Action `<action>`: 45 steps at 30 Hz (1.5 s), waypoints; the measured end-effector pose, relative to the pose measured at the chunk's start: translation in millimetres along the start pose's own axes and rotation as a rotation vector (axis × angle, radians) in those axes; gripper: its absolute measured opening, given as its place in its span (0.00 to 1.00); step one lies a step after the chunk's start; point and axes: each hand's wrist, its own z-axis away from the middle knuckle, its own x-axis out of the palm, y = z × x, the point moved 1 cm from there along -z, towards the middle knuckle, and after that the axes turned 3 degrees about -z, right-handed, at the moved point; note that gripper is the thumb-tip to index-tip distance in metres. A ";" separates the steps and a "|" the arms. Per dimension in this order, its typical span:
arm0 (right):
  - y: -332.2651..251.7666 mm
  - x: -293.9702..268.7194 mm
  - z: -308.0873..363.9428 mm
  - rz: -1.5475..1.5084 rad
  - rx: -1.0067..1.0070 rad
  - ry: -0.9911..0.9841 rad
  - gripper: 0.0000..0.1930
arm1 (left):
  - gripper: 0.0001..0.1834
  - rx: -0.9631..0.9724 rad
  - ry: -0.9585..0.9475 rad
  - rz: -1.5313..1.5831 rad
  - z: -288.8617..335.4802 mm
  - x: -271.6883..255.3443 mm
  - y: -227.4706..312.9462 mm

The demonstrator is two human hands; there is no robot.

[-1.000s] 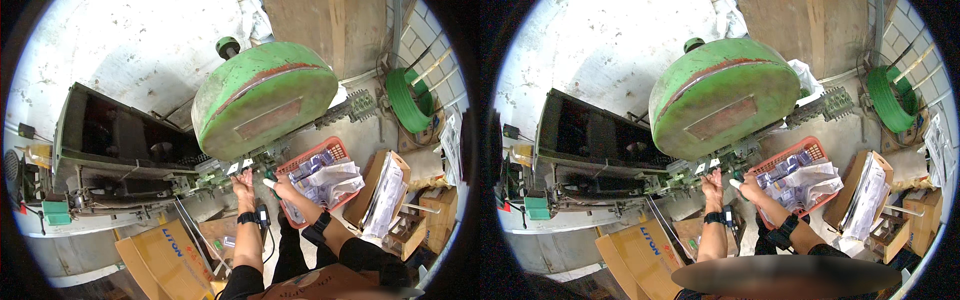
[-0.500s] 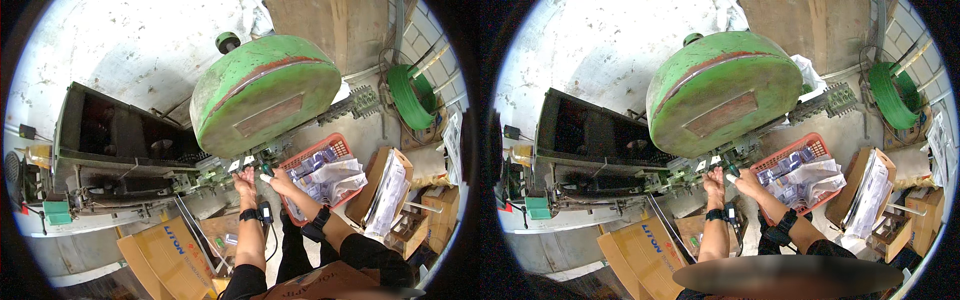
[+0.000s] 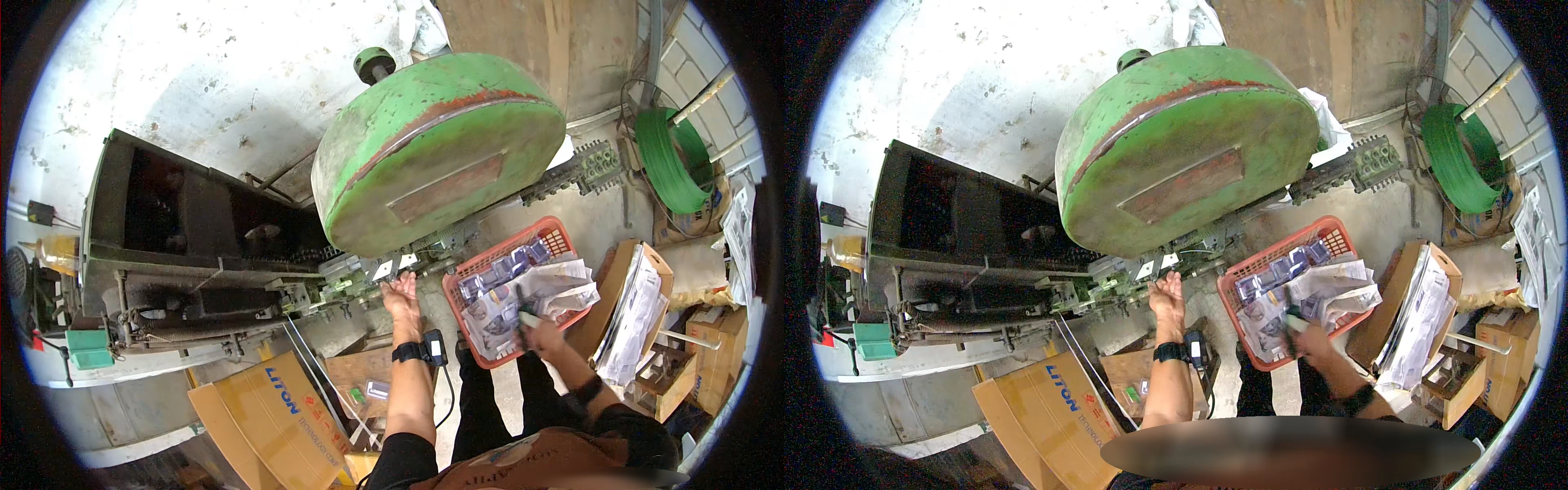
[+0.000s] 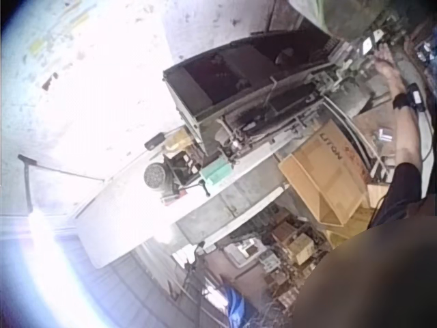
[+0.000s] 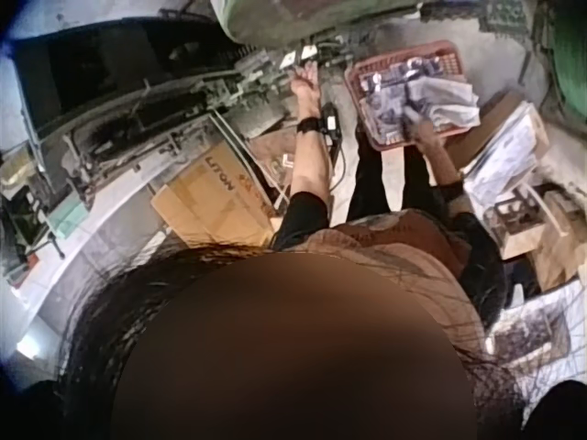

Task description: Manually feed and monitor a component-insertion or wire-forming machine in a fabrication setting.

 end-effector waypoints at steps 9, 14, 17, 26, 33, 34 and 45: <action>-44.8 -207.0 158.1 -0.432 -0.343 0.634 0.11 | 0.20 -0.020 0.052 0.007 -0.9 -2.7 -2.4; -128.9 -255.3 184.3 -0.360 -0.577 0.800 0.10 | 0.23 -0.072 -0.087 0.045 -25.8 -48.2 13.2; -170.9 -286.3 192.7 -0.118 -0.643 0.860 0.16 | 0.23 -0.204 -0.271 0.179 -18.7 -67.3 10.0; -266.0 -345.5 153.9 0.516 -0.815 0.954 0.14 | 0.14 -0.245 -0.148 -0.029 44.3 -163.7 -30.8; -319.5 -344.0 67.8 0.870 -0.511 0.807 0.19 | 0.13 -0.284 -0.178 -0.023 66.3 -186.1 -73.5; -325.2 -341.1 53.9 0.910 -0.517 0.806 0.20 | 0.13 -0.285 -0.176 -0.022 70.4 -190.5 -77.8; -371.0 -299.5 -32.2 1.027 -0.395 0.644 0.12 | 0.12 -0.339 -0.162 -0.037 115.7 -233.0 -107.2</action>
